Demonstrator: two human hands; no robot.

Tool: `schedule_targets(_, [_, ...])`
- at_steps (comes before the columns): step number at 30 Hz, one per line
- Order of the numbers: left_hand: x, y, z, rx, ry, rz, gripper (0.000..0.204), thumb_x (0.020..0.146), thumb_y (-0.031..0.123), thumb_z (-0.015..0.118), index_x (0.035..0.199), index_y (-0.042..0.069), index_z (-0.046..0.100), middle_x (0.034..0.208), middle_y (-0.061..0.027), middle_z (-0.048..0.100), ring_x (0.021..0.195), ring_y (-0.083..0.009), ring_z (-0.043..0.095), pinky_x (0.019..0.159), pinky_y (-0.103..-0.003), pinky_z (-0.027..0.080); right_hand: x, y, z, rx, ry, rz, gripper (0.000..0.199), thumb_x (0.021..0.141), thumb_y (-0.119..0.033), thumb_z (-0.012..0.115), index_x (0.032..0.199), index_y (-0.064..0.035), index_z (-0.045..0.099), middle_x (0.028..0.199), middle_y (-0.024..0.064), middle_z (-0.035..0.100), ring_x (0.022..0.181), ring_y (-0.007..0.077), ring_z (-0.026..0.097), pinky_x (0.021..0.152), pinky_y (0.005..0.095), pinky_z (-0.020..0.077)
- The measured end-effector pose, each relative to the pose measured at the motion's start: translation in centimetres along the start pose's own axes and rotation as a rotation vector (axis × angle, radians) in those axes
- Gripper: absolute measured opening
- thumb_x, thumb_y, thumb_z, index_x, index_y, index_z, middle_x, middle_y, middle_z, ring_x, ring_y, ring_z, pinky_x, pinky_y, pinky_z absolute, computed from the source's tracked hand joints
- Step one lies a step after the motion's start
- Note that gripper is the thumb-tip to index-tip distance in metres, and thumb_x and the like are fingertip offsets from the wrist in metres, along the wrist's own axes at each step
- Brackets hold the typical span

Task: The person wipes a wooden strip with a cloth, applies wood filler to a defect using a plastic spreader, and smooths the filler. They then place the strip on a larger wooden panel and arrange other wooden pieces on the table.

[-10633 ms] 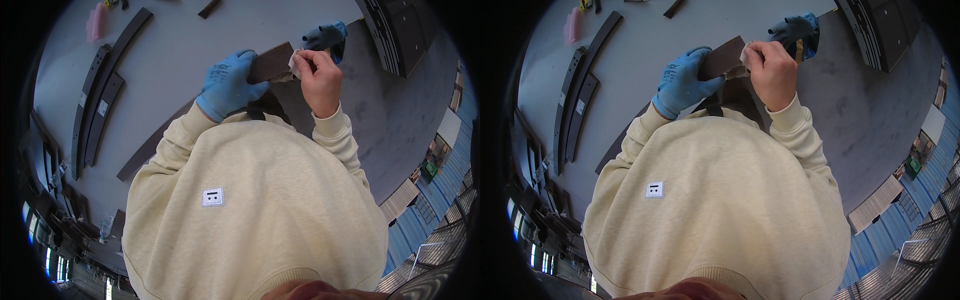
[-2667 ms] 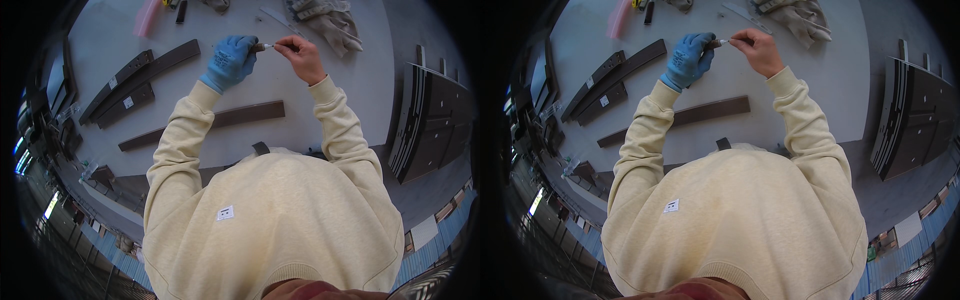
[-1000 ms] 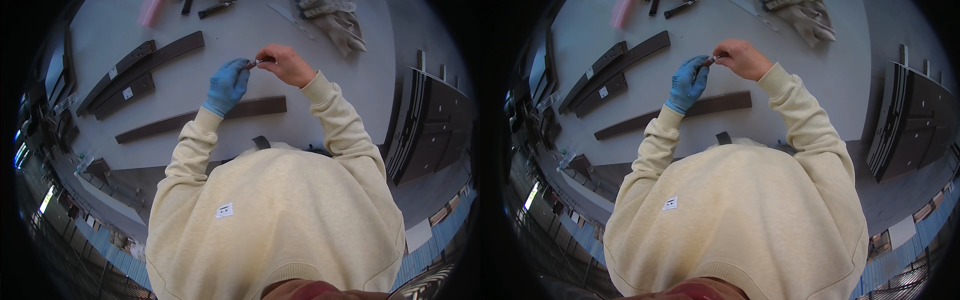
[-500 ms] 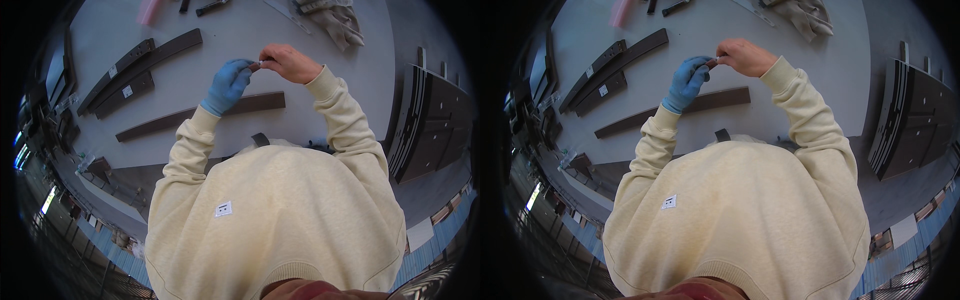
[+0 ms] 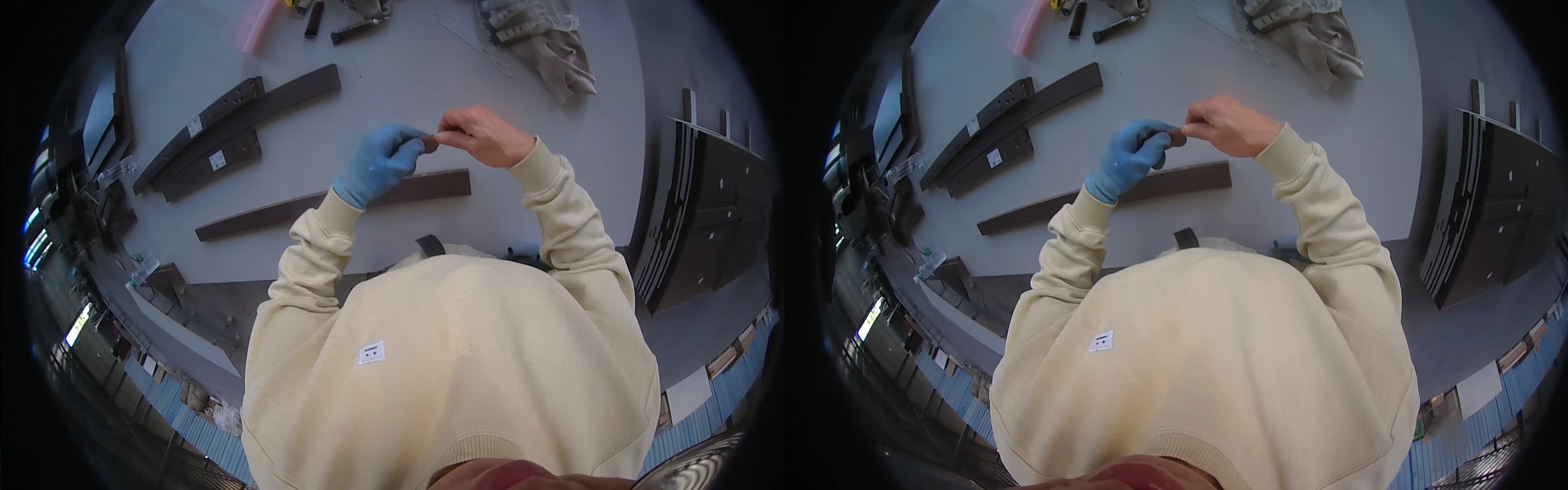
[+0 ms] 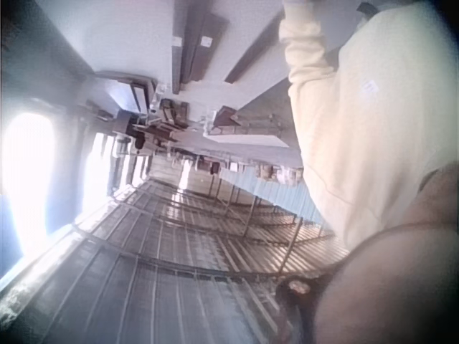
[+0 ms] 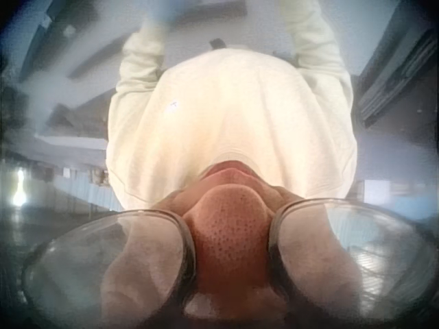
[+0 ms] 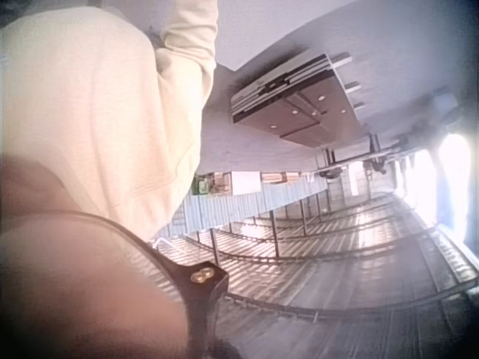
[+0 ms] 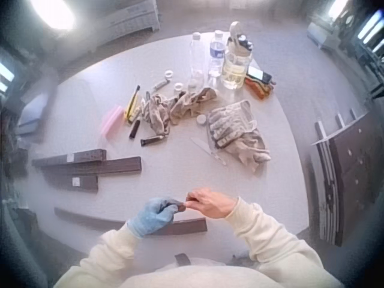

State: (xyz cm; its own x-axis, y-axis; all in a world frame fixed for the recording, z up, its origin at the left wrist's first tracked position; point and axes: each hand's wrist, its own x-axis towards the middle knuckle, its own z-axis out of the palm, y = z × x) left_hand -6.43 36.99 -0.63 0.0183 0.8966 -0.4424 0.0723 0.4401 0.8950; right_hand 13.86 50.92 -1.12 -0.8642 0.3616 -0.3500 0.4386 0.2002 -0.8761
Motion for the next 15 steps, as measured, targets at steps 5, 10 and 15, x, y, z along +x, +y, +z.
schedule_targets(5, [0.3,0.1,0.3,0.207,0.07,0.291,0.016,0.099,0.004,0.062,0.109,-0.001,0.073,0.099,-0.0092,0.078,0.071,-0.0108,0.062,0.067,-0.029,0.054,-0.1,0.7,0.9,0.251,-0.005,-0.009,0.035,0.106,-0.029,0.057,0.097,0.0029,0.068,0.079,0.016,0.066,0.07,0.0288,0.059,0.068,0.0391,0.0499])
schedule_targets(10, [1.3,0.2,-0.2,0.614,0.044,0.685,0.022,0.091,0.001,0.066,0.112,0.002,0.069,0.102,-0.0118,0.074,0.084,-0.0283,0.07,0.078,-0.038,0.056,-0.1,2.1,1.5,0.444,-0.067,0.116,0.045,0.109,-0.036,0.054,0.085,0.0012,0.063,0.068,0.0068,0.059,0.062,0.0183,0.054,0.06,0.0331,0.0461])
schedule_targets(15, [1.6,0.4,-0.9,0.909,0.035,0.792,0.025,0.085,0.001,0.07,0.109,0.004,0.067,0.107,-0.0132,0.073,0.086,-0.0321,0.071,0.077,-0.043,0.056,0.1,3.0,1.8,0.699,-0.126,0.268,0.054,0.107,-0.051,0.055,0.085,-0.0025,0.066,0.073,0.0037,0.065,0.065,0.0132,0.058,0.059,0.0283,0.0475])
